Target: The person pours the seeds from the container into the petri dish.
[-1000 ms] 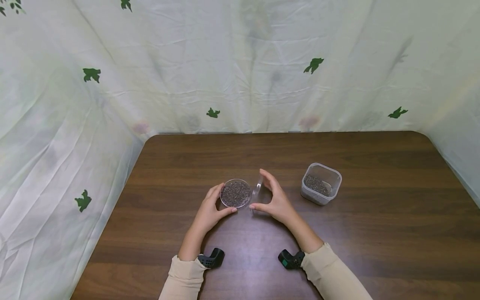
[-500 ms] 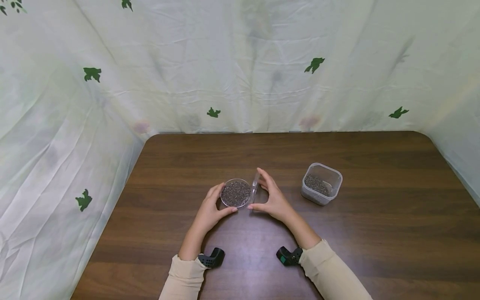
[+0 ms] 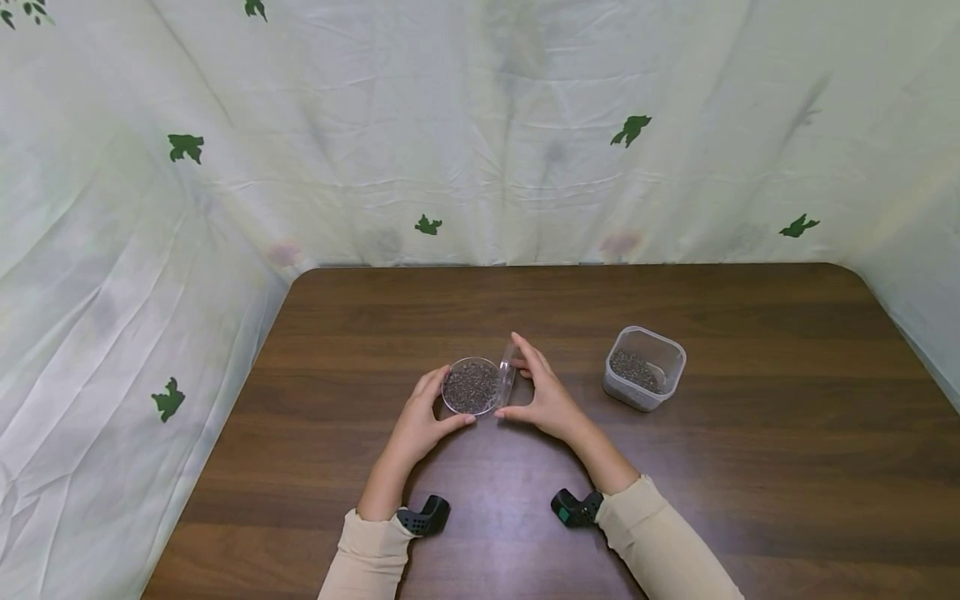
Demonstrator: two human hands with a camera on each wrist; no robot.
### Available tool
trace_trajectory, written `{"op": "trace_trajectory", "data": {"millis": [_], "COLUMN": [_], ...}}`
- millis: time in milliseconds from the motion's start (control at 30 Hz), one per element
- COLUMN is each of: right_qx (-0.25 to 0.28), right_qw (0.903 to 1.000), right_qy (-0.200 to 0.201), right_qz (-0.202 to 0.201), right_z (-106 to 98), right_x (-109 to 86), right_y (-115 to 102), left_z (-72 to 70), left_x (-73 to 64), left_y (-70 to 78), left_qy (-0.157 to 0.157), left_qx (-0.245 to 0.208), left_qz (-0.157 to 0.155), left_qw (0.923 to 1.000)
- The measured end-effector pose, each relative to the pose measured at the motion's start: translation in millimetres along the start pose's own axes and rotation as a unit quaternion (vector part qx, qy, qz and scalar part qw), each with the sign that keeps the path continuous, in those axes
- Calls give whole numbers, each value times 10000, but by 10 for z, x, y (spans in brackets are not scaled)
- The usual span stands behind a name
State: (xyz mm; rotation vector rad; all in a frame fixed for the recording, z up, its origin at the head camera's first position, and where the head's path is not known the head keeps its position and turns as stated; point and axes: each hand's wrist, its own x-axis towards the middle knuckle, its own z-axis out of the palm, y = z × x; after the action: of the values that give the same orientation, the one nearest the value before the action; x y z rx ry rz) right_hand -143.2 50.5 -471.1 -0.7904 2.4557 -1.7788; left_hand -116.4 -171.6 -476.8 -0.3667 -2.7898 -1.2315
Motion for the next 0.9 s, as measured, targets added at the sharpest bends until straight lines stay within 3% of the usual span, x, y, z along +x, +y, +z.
{"op": "trace_trajectory", "data": {"millis": [200,267,533,900], "right_qx": [17,-37,-330,-447], "right_qw": [9999,9999,9991,9987], "right_qy": [-53,-85,-150,-239], "right_qz": [-101,-97,221,104], "right_z": [-48,-47,29,66], "right_x": [-5,1,66,98], "right_y": [-279,-279,51,81], "left_z": [0,1,0,3], "left_x": [-4,-4,4,0], "left_y": [0,0,3,-12], "left_qy": [-4,-1,17,22], "left_qx": [48,48,62,14], "left_qz": [14,21,63,87], "left_qw": [10000,10000,10000,10000]}}
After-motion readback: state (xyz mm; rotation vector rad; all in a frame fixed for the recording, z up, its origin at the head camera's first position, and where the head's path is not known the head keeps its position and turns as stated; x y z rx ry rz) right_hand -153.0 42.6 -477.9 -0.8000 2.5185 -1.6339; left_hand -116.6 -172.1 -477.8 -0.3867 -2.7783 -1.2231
